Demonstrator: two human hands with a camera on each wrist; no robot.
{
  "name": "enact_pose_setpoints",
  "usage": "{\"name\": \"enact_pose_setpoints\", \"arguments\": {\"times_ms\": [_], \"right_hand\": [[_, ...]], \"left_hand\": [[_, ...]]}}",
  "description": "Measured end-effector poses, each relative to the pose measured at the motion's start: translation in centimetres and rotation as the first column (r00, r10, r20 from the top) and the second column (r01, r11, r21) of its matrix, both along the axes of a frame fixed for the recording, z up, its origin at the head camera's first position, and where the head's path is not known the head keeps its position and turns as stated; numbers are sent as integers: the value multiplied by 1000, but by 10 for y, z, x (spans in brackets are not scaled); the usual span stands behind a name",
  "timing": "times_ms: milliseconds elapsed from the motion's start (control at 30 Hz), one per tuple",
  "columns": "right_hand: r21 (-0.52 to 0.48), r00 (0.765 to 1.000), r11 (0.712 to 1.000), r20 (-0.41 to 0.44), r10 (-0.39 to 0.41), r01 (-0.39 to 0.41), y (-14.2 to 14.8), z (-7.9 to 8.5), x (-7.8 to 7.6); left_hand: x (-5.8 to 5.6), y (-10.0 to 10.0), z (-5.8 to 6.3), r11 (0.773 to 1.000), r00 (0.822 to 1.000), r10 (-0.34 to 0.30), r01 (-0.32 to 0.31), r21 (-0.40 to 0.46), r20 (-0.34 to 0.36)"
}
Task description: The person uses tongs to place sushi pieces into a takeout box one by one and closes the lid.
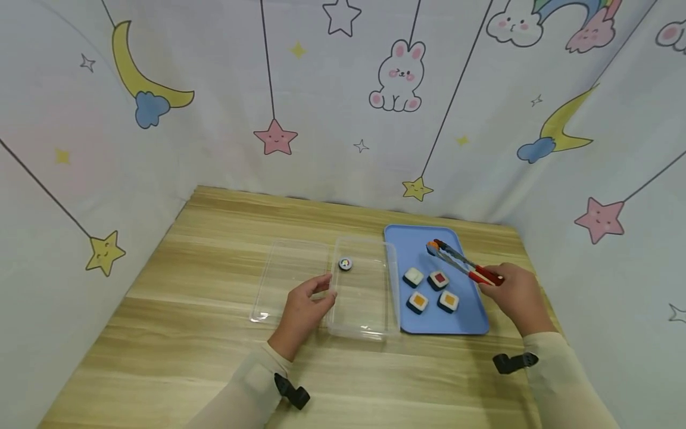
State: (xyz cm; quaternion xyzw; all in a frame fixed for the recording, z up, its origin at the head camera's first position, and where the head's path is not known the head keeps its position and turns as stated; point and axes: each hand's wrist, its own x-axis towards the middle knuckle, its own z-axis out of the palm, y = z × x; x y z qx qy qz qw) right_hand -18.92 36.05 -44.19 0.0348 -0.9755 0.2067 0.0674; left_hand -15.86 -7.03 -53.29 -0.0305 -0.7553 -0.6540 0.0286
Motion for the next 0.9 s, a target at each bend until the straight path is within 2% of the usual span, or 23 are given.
{"name": "enact_pose_setpoints", "arguments": {"times_ms": [200, 300, 433, 533, 700, 900], "right_hand": [[-51, 997, 996, -9, 71, -72, -36, 30, 5], [-76, 990, 987, -22, 141, -143, -59, 36, 9], [-44, 971, 970, -17, 237, -238, -88, 30, 6], [1, 959, 959, 25, 283, -283, -105, 21, 0], [73, 953, 951, 73, 294, -299, -126, 11, -8], [181, 953, 935, 67, 297, -304, -144, 13, -12]], "left_hand": [[1, 0, 1, 1000, 1000, 12, -12, 1, -3], [0, 0, 0, 1000, 1000, 9, -9, 6, 0], [0, 1, 0, 1000, 1000, 4, -4, 10, -3], [0, 1, 0, 1000, 1000, 4, -4, 23, -3], [-1, 1, -2, 1000, 1000, -1, 2, 31, -8], [-1, 1, -2, 999, 1000, 7, -7, 35, -9]]}}
